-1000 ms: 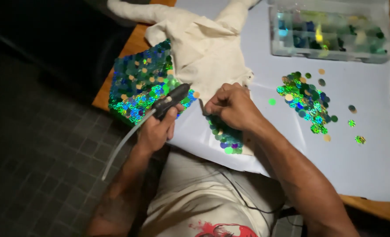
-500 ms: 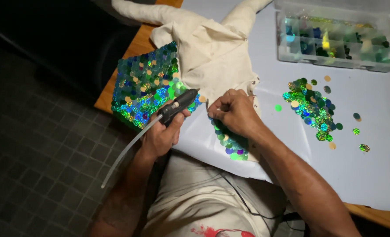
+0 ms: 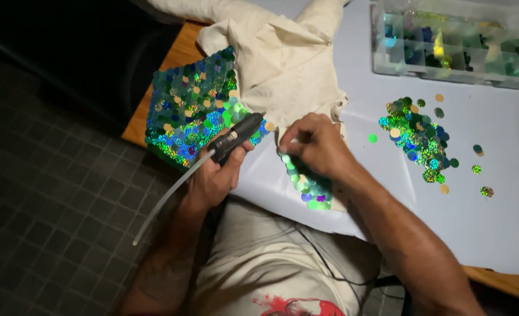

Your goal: Applying sequins to a white fabric item using a hot glue gun

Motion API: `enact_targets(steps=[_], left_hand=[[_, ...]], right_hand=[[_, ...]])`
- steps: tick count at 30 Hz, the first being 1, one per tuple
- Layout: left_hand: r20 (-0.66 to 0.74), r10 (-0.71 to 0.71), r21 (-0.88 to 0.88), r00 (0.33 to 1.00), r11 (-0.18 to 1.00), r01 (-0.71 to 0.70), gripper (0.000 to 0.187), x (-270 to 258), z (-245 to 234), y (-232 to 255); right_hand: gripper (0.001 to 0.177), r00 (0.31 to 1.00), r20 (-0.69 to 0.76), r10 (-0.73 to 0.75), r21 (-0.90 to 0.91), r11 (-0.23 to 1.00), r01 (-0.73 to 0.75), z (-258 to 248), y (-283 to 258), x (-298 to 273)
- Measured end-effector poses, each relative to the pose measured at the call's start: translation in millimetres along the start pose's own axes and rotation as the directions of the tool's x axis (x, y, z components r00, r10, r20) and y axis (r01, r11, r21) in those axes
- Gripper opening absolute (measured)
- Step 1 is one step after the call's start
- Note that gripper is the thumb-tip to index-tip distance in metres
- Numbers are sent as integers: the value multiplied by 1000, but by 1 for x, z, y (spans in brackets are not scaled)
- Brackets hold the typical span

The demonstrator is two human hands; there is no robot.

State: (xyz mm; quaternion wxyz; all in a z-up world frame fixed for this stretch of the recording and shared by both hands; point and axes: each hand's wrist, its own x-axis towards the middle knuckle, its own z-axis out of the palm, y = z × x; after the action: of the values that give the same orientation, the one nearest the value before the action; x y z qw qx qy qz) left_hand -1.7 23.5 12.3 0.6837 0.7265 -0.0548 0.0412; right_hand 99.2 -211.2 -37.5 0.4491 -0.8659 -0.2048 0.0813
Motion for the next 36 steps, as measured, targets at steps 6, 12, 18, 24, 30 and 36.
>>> enact_targets(steps=[6,12,18,24,30,36], left_hand=[[-7,28,-27,1000,999,-28,25,-1,2,-21],[-11,90,-24,996,996,-91,27,-3,4,-24],[-7,87,3,996,996,-87,32,-5,3,-26],[-9,88,18,996,996,-88,32,-1,4,-31],[-11,96,22,995,995,-96,36,-4,4,-32],[-51,-58,16,997,998,59,39,0,8,-13]], right_hand=[[10,966,-155,-207,-99,976,193,-38,-30,-13],[38,871,110,-479,-137,861,490,-55,-67,-37],[29,819,189,-542,-141,810,569,-45,-59,-34],[50,803,270,-531,-218,779,588,-48,-52,-33],[16,854,125,-505,-79,853,516,-56,-48,-35],[13,872,-209,-443,159,864,477,-85,-63,-57]])
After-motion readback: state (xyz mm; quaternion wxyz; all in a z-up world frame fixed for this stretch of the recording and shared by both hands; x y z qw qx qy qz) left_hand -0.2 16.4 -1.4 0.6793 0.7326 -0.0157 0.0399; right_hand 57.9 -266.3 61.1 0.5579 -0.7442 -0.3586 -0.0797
